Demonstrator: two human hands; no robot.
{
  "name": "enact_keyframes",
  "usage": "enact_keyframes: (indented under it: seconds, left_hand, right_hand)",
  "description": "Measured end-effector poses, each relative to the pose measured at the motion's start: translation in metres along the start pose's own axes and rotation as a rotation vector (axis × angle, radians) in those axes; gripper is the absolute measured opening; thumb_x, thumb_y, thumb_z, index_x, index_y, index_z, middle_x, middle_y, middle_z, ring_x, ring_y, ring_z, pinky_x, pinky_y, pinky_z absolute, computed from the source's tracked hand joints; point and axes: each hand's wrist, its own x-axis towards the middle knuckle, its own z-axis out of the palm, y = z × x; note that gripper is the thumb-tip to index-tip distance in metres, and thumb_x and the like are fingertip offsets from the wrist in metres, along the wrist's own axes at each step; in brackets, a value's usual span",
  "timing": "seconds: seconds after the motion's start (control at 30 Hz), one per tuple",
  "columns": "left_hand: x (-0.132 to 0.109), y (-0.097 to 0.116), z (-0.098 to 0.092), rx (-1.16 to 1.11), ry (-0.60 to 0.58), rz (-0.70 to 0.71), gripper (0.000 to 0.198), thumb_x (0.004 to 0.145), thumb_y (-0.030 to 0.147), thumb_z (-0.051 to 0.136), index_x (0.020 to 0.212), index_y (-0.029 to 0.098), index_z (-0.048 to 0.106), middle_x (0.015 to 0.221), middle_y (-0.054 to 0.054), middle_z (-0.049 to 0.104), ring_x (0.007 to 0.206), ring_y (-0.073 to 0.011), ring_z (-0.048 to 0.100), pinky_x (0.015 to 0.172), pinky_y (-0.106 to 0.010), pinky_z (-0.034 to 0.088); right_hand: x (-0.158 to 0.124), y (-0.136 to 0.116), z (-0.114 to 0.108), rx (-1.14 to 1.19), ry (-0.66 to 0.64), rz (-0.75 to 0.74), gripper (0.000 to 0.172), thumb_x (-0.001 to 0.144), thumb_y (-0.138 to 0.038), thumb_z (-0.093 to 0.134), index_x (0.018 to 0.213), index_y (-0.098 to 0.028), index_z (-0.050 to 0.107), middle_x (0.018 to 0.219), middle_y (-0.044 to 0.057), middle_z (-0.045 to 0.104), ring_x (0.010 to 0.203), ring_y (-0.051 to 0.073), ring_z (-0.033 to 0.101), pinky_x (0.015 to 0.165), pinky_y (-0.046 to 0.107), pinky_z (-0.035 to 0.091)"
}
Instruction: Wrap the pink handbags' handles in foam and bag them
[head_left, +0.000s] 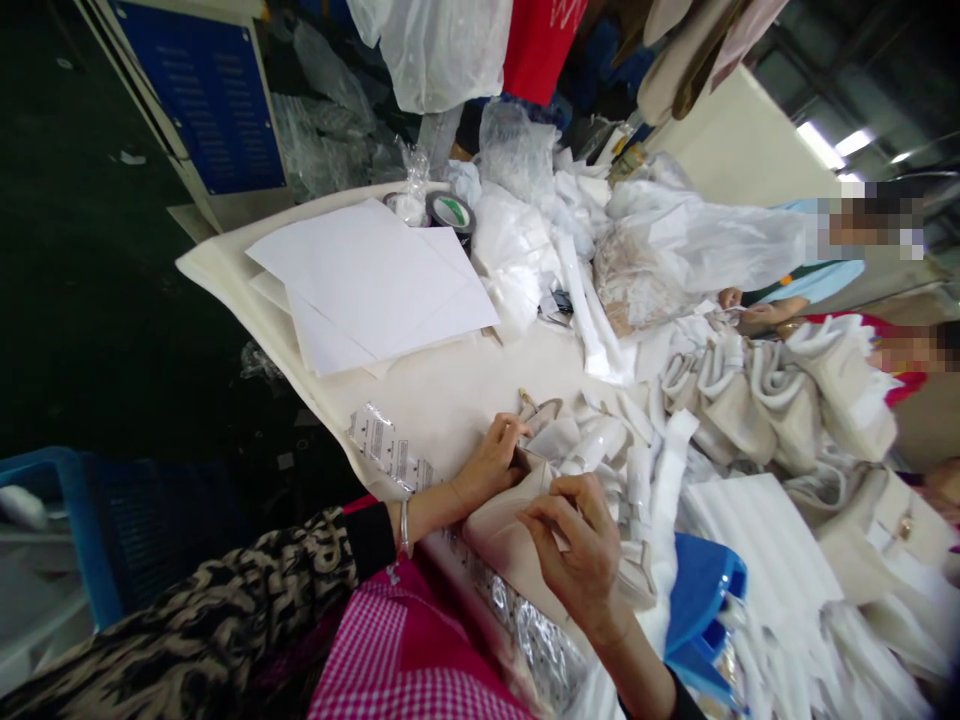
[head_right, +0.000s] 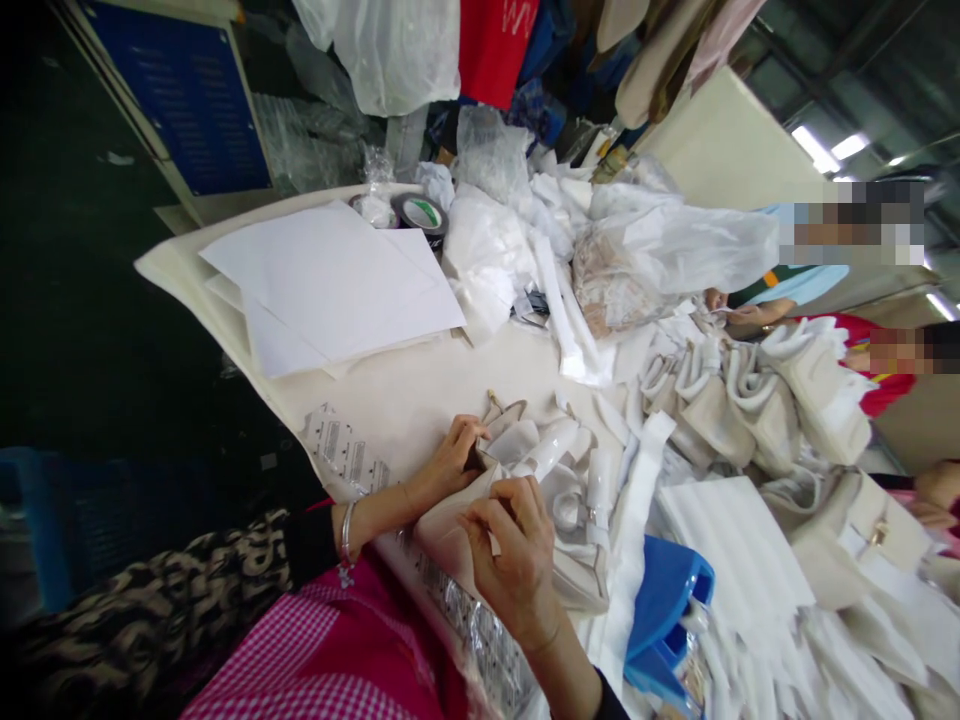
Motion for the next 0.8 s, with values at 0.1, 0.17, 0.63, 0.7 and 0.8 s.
enact_keyframes:
  seconds: [0.1, 0.17, 0.63, 0.7, 0.8]
  left_hand:
    - [0.002, 0.004, -0.001, 0.000, -0.076, 0.028, 0.029, 0.075, 0.006, 0.051, 0.100, 0.020, 0.049, 0.110, -0.006, 0.045, 0.106, -0.0193, 0.047, 0.093, -0.034, 0.044]
    - [0.004, 0.004, 0.000, 0.008, -0.104, 0.023, 0.016, 0.079, 0.009, 0.049, 0.091, 0.019, 0.049, 0.095, -0.002, 0.050, 0.091, -0.0167, 0.049, 0.084, -0.031, 0.045]
    - [0.008, -0.007, 0.009, 0.126, -0.073, 0.037, 0.013, 0.084, 0.010, 0.045, 0.077, 0.021, 0.048, 0.080, -0.001, 0.050, 0.078, -0.0163, 0.047, 0.074, -0.031, 0.042]
    - [0.008, -0.008, 0.010, 0.133, -0.063, 0.036, 0.014, 0.082, 0.009, 0.046, 0.075, 0.021, 0.048, 0.078, 0.000, 0.049, 0.075, -0.0159, 0.047, 0.071, -0.030, 0.043]
    - [0.006, -0.006, 0.005, 0.147, -0.043, 0.049, 0.016, 0.084, 0.008, 0.044, 0.075, 0.020, 0.051, 0.079, -0.001, 0.051, 0.076, -0.0159, 0.048, 0.072, -0.030, 0.044]
  right_hand:
    - [-0.002, 0.000, 0.004, 0.006, 0.052, 0.068, 0.019, 0.084, -0.012, 0.062, 0.101, -0.019, 0.058, 0.098, 0.007, 0.053, 0.093, 0.022, 0.052, 0.077, 0.038, 0.047]
    - [-0.004, 0.000, 0.006, -0.066, 0.063, 0.074, 0.032, 0.083, -0.013, 0.064, 0.114, -0.018, 0.056, 0.105, 0.009, 0.055, 0.100, 0.025, 0.050, 0.086, 0.043, 0.046]
    - [0.022, 0.004, -0.004, -0.278, -0.528, -0.213, 0.010, 0.081, -0.019, 0.069, 0.083, -0.019, 0.059, 0.089, 0.004, 0.063, 0.093, 0.023, 0.052, 0.088, 0.041, 0.037]
    - [0.021, 0.006, 0.002, -0.283, -0.510, -0.213, 0.011, 0.081, -0.019, 0.068, 0.081, -0.019, 0.058, 0.086, 0.003, 0.062, 0.089, 0.022, 0.052, 0.086, 0.040, 0.037]
    - [0.019, 0.008, 0.008, -0.299, -0.483, -0.235, 0.013, 0.082, -0.023, 0.069, 0.081, -0.019, 0.057, 0.084, 0.003, 0.062, 0.088, 0.022, 0.053, 0.088, 0.040, 0.035]
